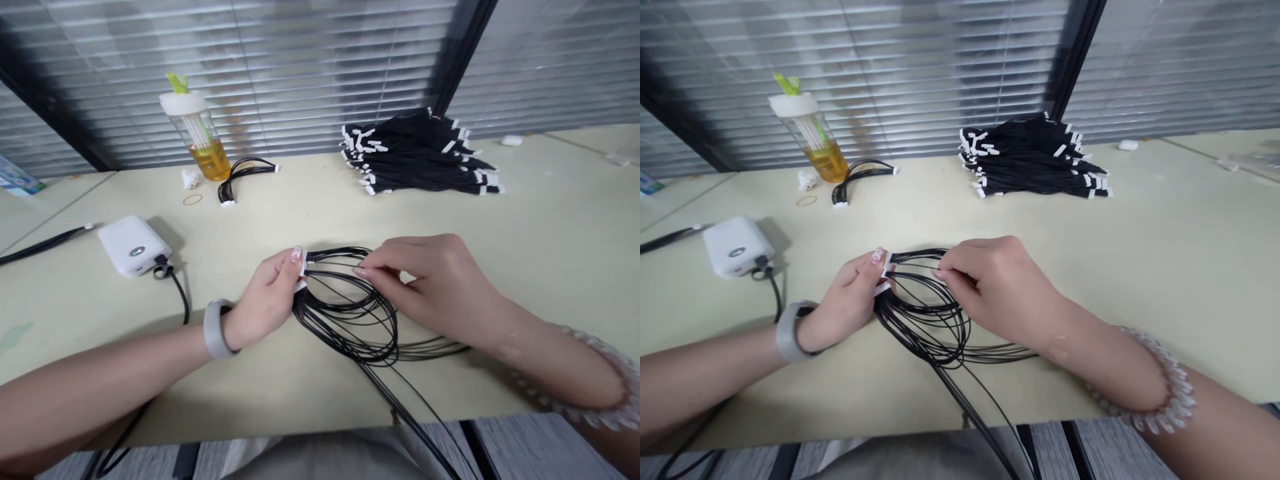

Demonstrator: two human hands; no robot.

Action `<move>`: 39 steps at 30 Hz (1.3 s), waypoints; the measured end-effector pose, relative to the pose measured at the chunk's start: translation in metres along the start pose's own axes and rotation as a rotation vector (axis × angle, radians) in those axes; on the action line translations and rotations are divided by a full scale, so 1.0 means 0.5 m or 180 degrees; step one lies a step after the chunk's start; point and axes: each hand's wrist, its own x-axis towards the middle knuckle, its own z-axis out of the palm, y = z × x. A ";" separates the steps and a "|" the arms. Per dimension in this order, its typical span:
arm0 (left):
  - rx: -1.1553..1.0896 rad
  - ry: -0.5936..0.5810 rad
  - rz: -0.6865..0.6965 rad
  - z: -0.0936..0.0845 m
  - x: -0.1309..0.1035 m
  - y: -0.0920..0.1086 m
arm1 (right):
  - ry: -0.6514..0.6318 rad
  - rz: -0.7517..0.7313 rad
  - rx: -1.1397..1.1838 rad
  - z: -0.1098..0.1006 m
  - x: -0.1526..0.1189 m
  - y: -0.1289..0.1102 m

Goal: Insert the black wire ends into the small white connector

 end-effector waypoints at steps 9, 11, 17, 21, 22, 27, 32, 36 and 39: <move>-0.0019 -0.0023 -0.0002 0.000 0.001 0.003 | -0.0055 -0.0056 -0.0073 0.002 0.000 0.003; -0.0017 -0.0034 -0.0021 0.000 0.001 0.002 | -0.0053 -0.0126 -0.0132 0.001 0.000 0.003; 0.0051 -0.0063 -0.0047 0.000 0.000 0.004 | 0.0008 -0.0233 -0.0327 0.000 -0.001 0.002; 0.0103 -0.0068 -0.0025 0.001 0.000 0.008 | 0.0017 -0.0169 -0.0293 0.000 -0.001 0.002; 0.0099 -0.0067 -0.0009 0.001 0.000 0.009 | 0.0014 -0.0161 -0.0290 0.000 -0.001 0.002; 0.0187 -0.0083 0.0059 0.000 0.000 0.007 | 0.0026 -0.0193 -0.0396 -0.001 -0.002 0.001; 0.0192 -0.0091 0.0110 0.000 0.000 0.006 | 0.0034 -0.0198 -0.0500 -0.002 -0.003 0.003; 0.0214 -0.0120 0.0100 -0.001 -0.001 0.008 | 0.0022 -0.0230 -0.0520 -0.003 -0.002 0.002; 0.0207 -0.0111 0.0075 -0.001 -0.001 0.008 | 0.0036 -0.0295 -0.0537 -0.003 -0.003 0.002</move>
